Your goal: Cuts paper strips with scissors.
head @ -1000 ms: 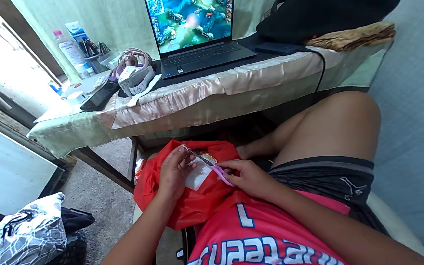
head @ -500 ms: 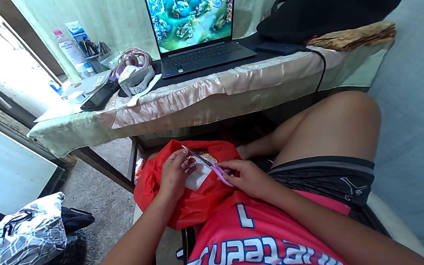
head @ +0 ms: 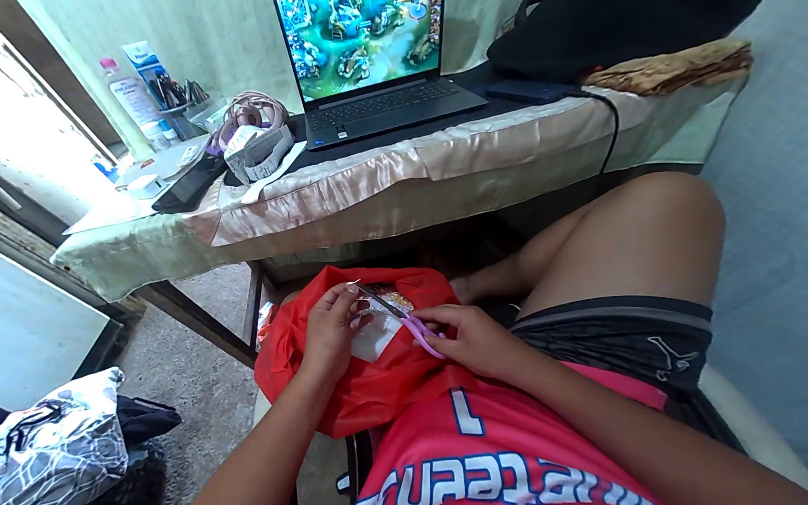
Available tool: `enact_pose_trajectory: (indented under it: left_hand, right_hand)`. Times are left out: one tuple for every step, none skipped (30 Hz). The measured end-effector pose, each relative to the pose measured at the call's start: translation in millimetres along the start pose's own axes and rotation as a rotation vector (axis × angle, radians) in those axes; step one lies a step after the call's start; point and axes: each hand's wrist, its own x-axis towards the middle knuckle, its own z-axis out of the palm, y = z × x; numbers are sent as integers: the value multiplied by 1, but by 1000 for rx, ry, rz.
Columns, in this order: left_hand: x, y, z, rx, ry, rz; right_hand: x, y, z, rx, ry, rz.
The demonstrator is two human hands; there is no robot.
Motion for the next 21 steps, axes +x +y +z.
enact_pose_trajectory:
  left_hand:
    - [0, 0, 0, 1, -1, -1]
    - [0, 0, 0, 3, -1, -3]
    - [0, 0, 0, 2, -2, -4]
    - [0, 0, 0, 1, -2, -4]
    - [0, 0, 0, -2, -3, -3]
    - [1, 0, 0, -5, -5, 1]
    - [1, 0, -1, -3, -10, 4]
    - [1, -1, -1, 6, -15, 8]
    - [1, 0, -1, 15, -17, 12]
    - [1, 0, -1, 24, -18, 18]
    - [1, 0, -1, 34, -17, 27]
    - [1, 0, -1, 50, -16, 38]
    - [1, 0, -1, 66, -17, 49]
    - [1, 1, -1, 84, -17, 60]
    - [1, 0, -1, 97, -19, 69]
    - [0, 1, 0, 105, -21, 72]
    - [0, 1, 0, 107, -22, 71]
    - [-1, 0, 1, 105, -22, 67]
    - [-1, 0, 0, 102, -26, 64]
    - [-1, -1, 0, 101, -31, 61]
    - [-1, -1, 0, 100, -34, 59]
  right_hand:
    - [0, 0, 0, -1, 1, -1]
    - [0, 0, 0, -4, 3, 0]
    - [0, 0, 1, -9, 5, 1]
    - [0, -1, 0, -19, 7, 5]
    - [0, -1, 0, -36, 7, 10]
    - [1, -1, -1, -63, 8, 15]
    - [1, -2, -2, -92, 10, 18]
    - [1, -2, -3, -116, 11, 19]
    - [1, -2, -4, -131, 15, 21]
    - [1, -2, -5, -145, 21, 23]
    - [1, -2, -5, -158, 26, 26]
    - [1, -1, -6, -173, 30, 31]
    - [1, -1, -6, -184, 36, 33]
    - [1, -1, -6, -190, 41, 32]
    - [1, -1, -6, -187, 44, 29]
    - [1, -1, -6, -180, 46, 27]
    - [1, 0, -6, -171, 47, 22]
    - [1, 0, -5, -165, 46, 16]
    - [1, 1, -5, -160, 45, 10]
    - [1, 1, -5, -158, 43, 7]
    - [1, 2, -5, -157, 41, 6]
